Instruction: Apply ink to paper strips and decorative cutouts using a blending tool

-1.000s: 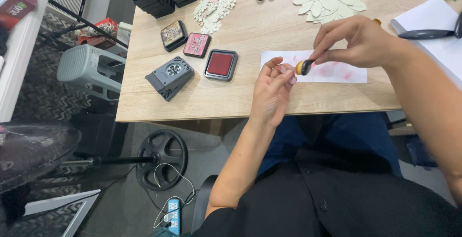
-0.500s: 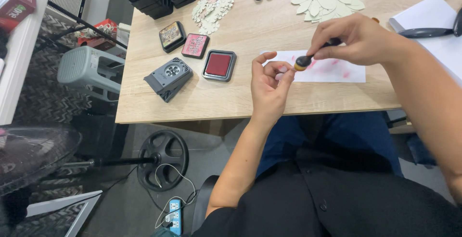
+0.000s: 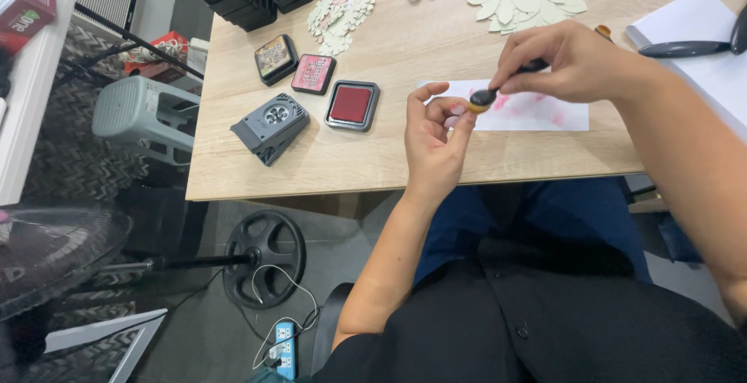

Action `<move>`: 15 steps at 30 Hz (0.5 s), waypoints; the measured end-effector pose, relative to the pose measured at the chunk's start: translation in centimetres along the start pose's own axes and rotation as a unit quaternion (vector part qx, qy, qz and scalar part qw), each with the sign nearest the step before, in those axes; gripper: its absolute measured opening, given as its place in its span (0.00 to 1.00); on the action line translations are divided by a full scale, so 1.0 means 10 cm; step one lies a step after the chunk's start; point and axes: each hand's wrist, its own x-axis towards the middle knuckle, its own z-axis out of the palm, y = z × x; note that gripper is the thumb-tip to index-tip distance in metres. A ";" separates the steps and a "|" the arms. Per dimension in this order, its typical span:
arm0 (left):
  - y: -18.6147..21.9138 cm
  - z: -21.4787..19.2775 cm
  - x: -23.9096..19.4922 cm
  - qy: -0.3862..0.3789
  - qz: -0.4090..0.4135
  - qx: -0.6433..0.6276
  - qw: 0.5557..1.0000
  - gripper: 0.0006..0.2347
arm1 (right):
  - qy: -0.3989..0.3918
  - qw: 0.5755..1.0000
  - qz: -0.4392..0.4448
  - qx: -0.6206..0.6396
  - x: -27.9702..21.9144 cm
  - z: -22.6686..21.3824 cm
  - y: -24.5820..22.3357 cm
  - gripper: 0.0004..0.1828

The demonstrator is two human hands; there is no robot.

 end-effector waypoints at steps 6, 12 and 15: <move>0.04 0.03 -0.02 0.006 -0.035 -0.057 0.998 0.17 | 0.017 0.998 -0.049 0.018 -0.01 0.00 0.01 0.08; 0.00 -0.02 -0.02 0.017 -0.053 -0.067 0.996 0.18 | 0.022 0.997 -0.064 0.029 0.01 0.03 -0.03 0.07; 0.09 -0.04 -0.01 0.033 -0.063 -0.062 0.996 0.18 | 0.047 0.997 -0.037 -0.057 0.19 0.05 0.03 0.04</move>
